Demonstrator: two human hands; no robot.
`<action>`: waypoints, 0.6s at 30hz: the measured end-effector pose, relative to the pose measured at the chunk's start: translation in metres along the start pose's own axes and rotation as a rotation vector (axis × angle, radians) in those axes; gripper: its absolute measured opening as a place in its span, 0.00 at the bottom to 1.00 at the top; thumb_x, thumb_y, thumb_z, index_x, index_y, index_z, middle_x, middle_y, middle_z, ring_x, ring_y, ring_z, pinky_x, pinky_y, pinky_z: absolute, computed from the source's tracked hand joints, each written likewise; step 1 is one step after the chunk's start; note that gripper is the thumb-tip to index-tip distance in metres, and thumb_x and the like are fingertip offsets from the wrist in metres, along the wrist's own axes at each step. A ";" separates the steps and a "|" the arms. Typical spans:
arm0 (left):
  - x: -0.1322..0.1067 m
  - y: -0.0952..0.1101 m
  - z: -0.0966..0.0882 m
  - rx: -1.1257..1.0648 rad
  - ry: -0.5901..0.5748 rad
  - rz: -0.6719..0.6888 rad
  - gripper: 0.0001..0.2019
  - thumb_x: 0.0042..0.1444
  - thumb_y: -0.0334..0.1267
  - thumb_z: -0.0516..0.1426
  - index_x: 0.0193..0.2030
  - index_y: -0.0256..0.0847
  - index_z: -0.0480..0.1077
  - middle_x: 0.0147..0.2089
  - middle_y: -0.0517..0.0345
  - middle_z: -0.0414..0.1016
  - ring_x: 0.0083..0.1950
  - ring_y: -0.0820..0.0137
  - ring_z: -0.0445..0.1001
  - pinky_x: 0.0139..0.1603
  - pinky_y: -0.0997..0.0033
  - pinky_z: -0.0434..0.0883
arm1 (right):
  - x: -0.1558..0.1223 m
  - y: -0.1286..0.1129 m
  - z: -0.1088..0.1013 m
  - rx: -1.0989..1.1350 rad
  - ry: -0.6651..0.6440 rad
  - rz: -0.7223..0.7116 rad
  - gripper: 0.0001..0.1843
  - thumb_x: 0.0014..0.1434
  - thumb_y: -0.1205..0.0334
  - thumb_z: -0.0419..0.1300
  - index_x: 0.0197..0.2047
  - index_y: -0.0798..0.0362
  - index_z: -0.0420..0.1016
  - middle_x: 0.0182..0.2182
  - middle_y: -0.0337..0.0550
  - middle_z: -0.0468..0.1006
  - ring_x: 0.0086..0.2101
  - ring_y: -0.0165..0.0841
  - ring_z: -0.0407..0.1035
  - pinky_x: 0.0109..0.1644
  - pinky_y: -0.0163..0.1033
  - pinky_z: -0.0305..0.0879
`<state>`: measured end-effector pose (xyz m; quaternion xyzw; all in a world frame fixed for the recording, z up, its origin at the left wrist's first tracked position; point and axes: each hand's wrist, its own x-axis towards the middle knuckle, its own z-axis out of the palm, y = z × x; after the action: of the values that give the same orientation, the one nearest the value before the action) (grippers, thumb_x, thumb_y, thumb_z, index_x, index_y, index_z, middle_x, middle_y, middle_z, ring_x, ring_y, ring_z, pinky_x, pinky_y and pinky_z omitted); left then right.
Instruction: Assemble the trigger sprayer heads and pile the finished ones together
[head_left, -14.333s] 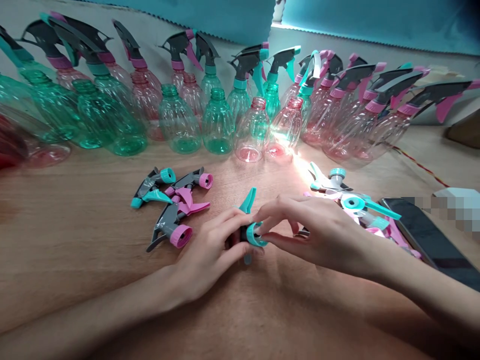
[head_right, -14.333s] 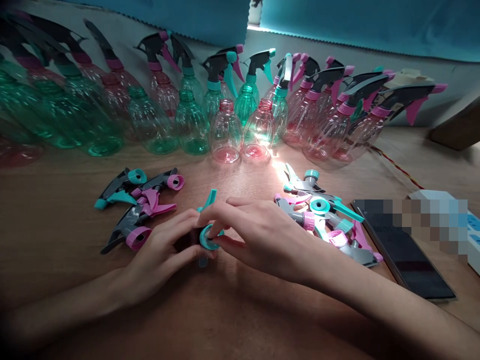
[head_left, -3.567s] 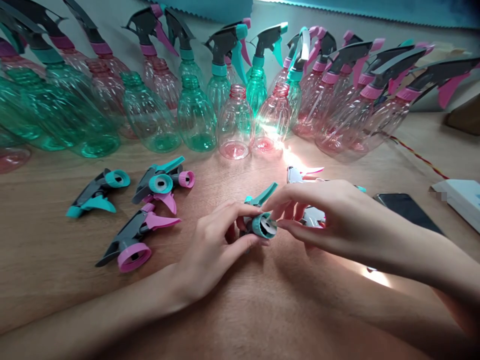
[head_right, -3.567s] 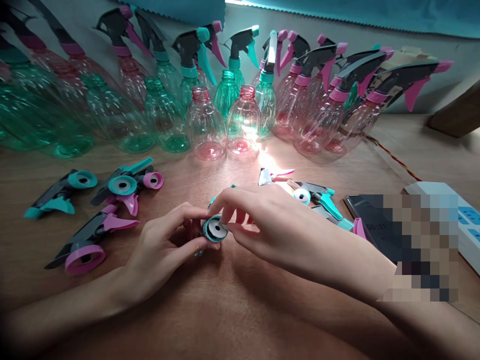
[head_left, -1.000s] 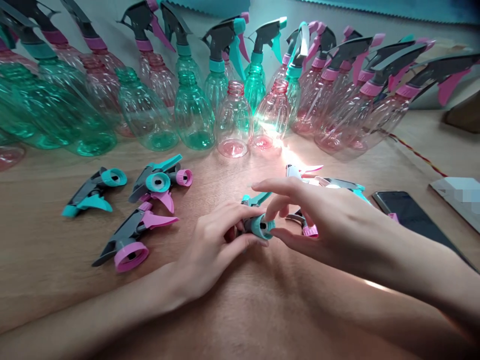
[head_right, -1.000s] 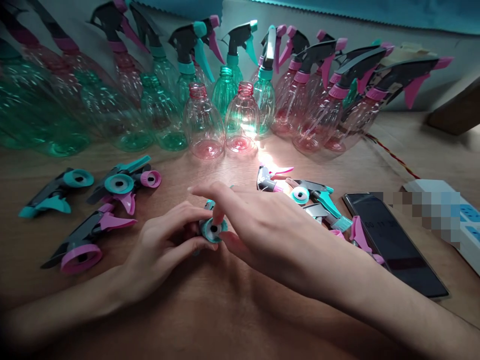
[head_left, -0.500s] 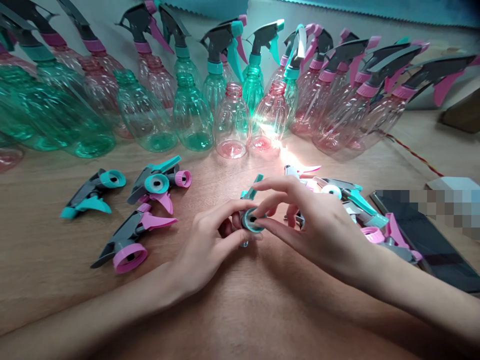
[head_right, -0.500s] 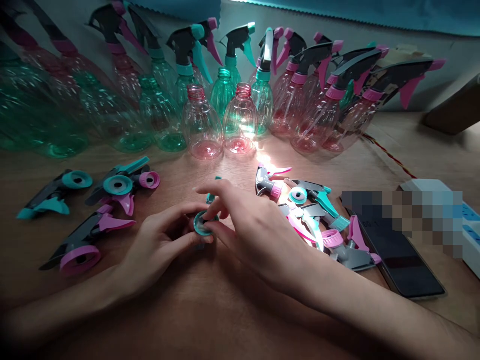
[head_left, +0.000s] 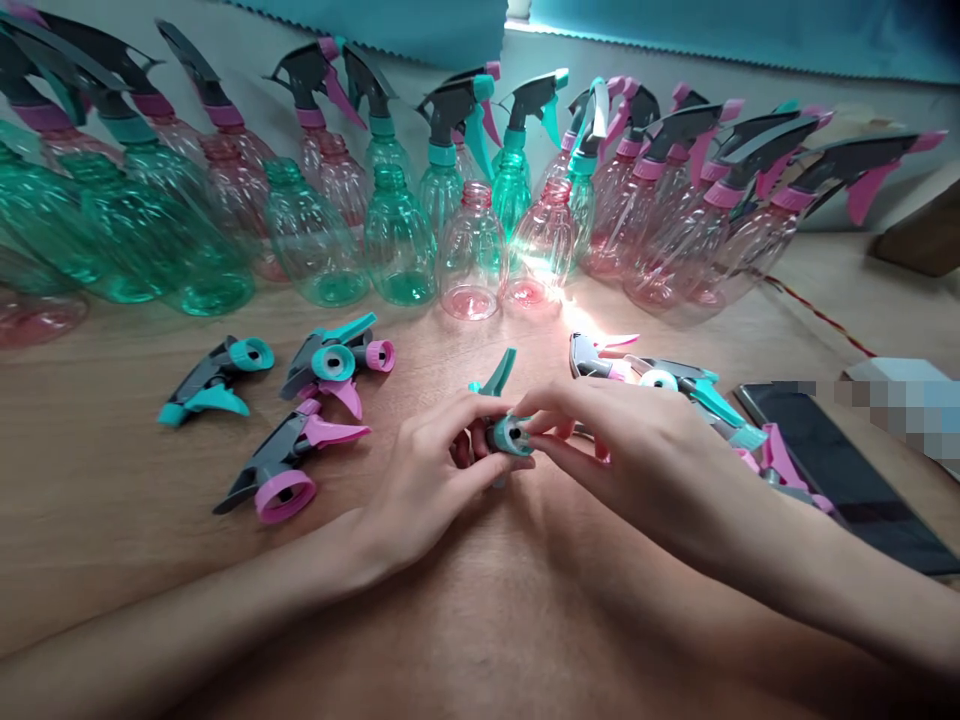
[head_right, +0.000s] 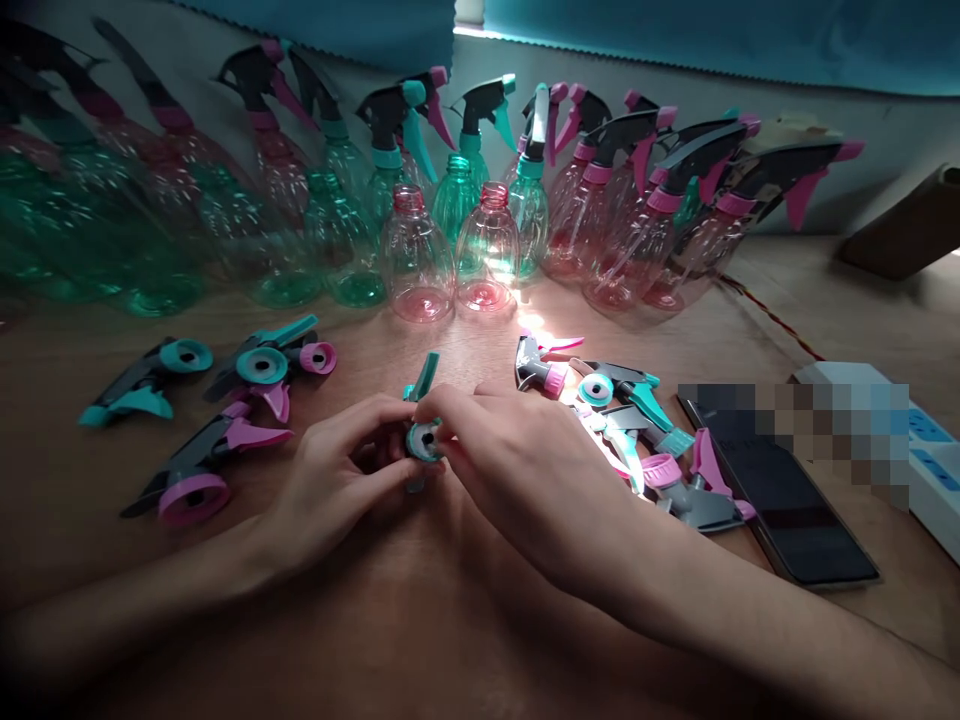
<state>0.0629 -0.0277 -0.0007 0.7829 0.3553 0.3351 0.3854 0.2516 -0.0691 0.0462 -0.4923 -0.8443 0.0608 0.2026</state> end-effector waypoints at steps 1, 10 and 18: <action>0.000 0.000 0.000 0.003 0.004 0.009 0.13 0.51 0.27 0.61 0.43 0.41 0.71 0.30 0.66 0.68 0.27 0.79 0.63 0.27 0.80 0.63 | 0.000 0.000 0.001 0.002 -0.017 -0.017 0.10 0.57 0.73 0.54 0.42 0.55 0.70 0.33 0.43 0.78 0.29 0.33 0.71 0.31 0.37 0.61; -0.005 0.003 0.000 0.047 -0.002 0.143 0.08 0.54 0.26 0.58 0.41 0.38 0.70 0.32 0.64 0.67 0.27 0.79 0.62 0.28 0.81 0.63 | 0.000 -0.008 0.002 -0.083 0.045 -0.119 0.08 0.57 0.73 0.52 0.39 0.56 0.68 0.29 0.43 0.76 0.26 0.33 0.70 0.29 0.36 0.60; -0.018 0.005 -0.010 0.139 -0.039 0.231 0.12 0.57 0.28 0.57 0.48 0.39 0.69 0.37 0.61 0.70 0.29 0.78 0.64 0.31 0.78 0.64 | -0.005 -0.014 0.005 -0.039 0.064 -0.129 0.05 0.58 0.69 0.55 0.38 0.53 0.62 0.27 0.36 0.70 0.23 0.28 0.65 0.25 0.32 0.55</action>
<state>0.0471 -0.0413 0.0040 0.8498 0.2773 0.3365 0.2961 0.2398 -0.0797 0.0443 -0.4424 -0.8685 0.0156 0.2231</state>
